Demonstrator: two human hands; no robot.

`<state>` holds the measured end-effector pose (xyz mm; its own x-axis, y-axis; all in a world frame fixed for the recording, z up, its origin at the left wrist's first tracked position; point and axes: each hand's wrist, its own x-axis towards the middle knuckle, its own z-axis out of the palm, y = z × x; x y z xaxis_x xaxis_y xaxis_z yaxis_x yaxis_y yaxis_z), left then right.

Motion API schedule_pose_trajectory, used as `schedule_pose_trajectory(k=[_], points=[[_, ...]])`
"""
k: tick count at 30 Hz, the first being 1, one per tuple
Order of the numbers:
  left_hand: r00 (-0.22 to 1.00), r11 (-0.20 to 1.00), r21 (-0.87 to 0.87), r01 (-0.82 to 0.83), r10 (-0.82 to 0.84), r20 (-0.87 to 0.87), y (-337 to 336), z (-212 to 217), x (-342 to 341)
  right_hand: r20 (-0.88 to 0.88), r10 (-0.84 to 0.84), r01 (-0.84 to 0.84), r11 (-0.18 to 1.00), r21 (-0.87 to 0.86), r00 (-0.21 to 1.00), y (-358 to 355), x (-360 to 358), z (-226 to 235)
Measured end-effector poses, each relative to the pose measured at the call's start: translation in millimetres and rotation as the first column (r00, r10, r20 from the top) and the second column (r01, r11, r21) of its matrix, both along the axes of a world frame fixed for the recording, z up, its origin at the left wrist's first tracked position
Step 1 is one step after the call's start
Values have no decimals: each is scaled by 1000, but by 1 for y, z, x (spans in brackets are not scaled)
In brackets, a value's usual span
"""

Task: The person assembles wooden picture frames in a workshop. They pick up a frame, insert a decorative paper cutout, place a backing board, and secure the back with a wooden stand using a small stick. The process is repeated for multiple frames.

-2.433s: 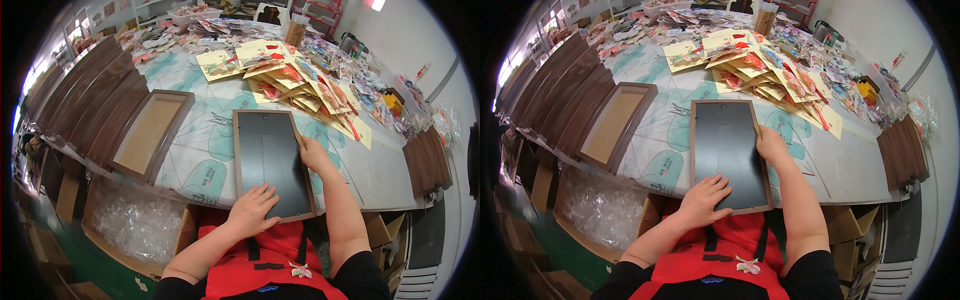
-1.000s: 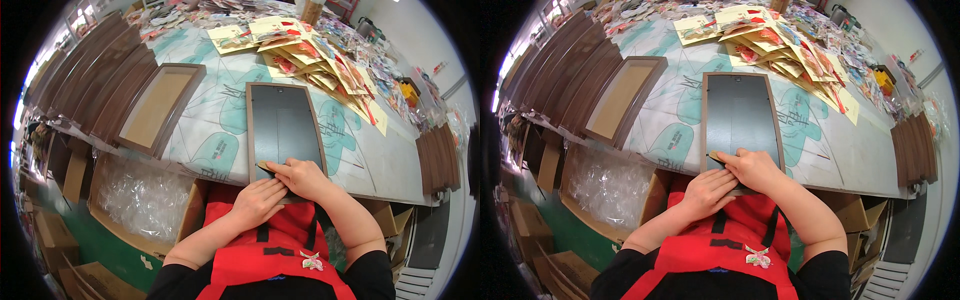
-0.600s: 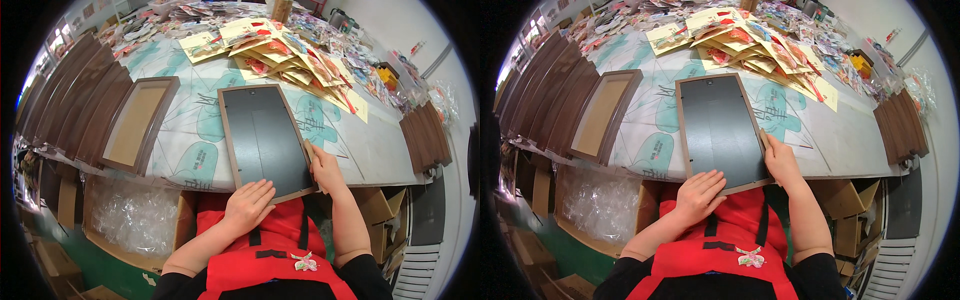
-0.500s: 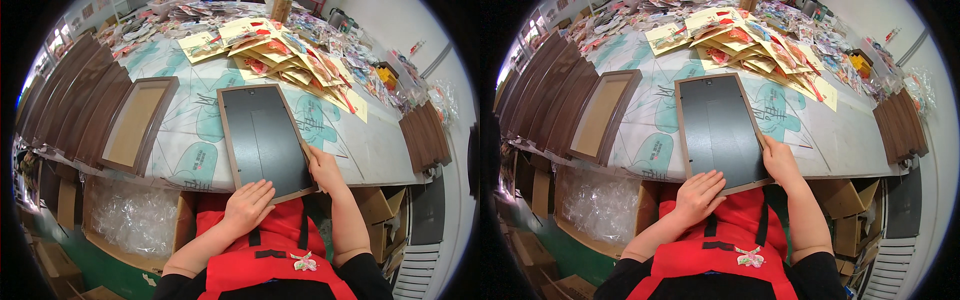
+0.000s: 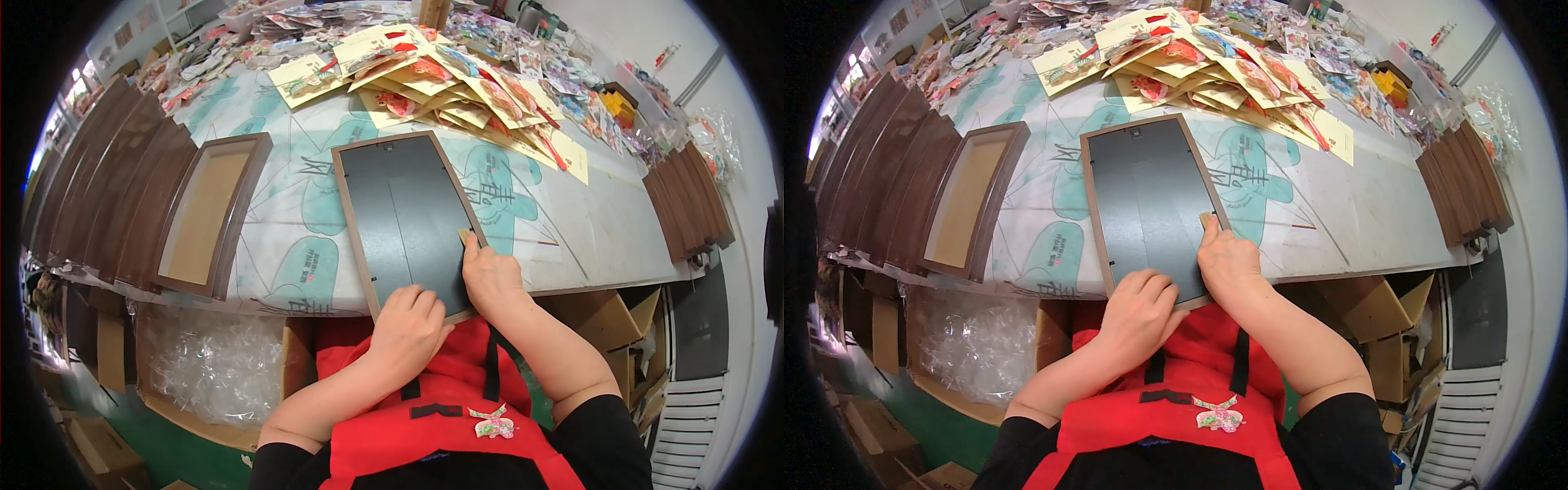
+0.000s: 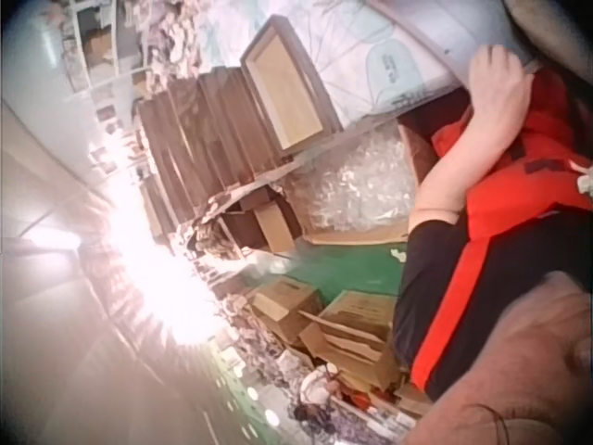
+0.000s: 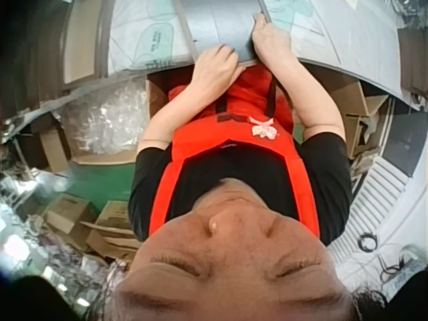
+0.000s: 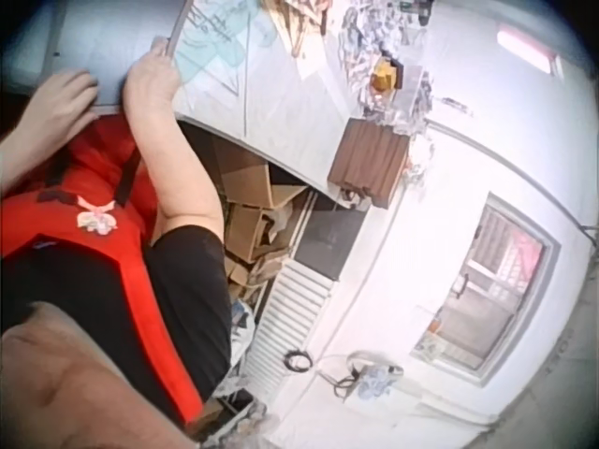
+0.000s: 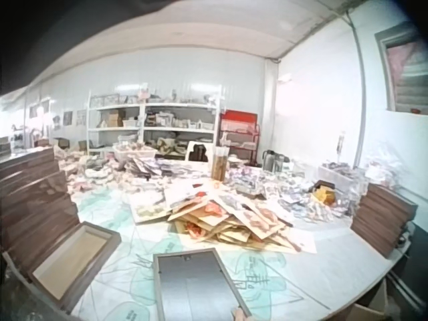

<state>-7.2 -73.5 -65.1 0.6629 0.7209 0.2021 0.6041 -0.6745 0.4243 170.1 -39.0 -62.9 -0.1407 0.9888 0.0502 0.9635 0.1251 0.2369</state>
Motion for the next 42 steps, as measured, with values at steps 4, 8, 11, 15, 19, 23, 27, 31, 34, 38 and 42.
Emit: schedule_pose_trajectory(k=[4,8,11,15,19,23,27,31,34,38,42], points=[[983,968,244,61,-101,155,14,-12,23,-507,154,-89,985,149,848,-4,26,6],[986,977,194,89,-115,124,15,-20,25,-860,144,-76,990,123,490,-17,59,9],[986,985,149,84,-104,132,14,-19,21,-769,99,-153,988,2,632,-33,71,20],[984,987,133,85,-105,145,15,-19,22,-554,220,-281,959,-25,803,-44,67,25],[983,988,121,91,-109,150,15,-18,22,-496,188,-266,960,-91,848,-44,65,25],[983,990,107,91,-106,148,15,-18,22,-459,34,-167,953,-253,888,-40,58,38],[983,990,108,91,-107,150,15,-21,22,-446,-93,-106,910,-401,890,-31,55,40],[979,989,105,103,-119,164,16,-20,22,-405,-76,-99,913,-395,911,-26,48,38],[979,989,105,106,-122,162,16,-21,22,-436,-27,-152,916,-370,900,-23,50,33],[981,987,102,121,-135,141,15,-19,19,-675,-383,-51,847,-528,630,-7,71,25],[981,987,97,124,-137,139,15,-16,20,-685,-135,137,989,-52,716,25,99,-4]])
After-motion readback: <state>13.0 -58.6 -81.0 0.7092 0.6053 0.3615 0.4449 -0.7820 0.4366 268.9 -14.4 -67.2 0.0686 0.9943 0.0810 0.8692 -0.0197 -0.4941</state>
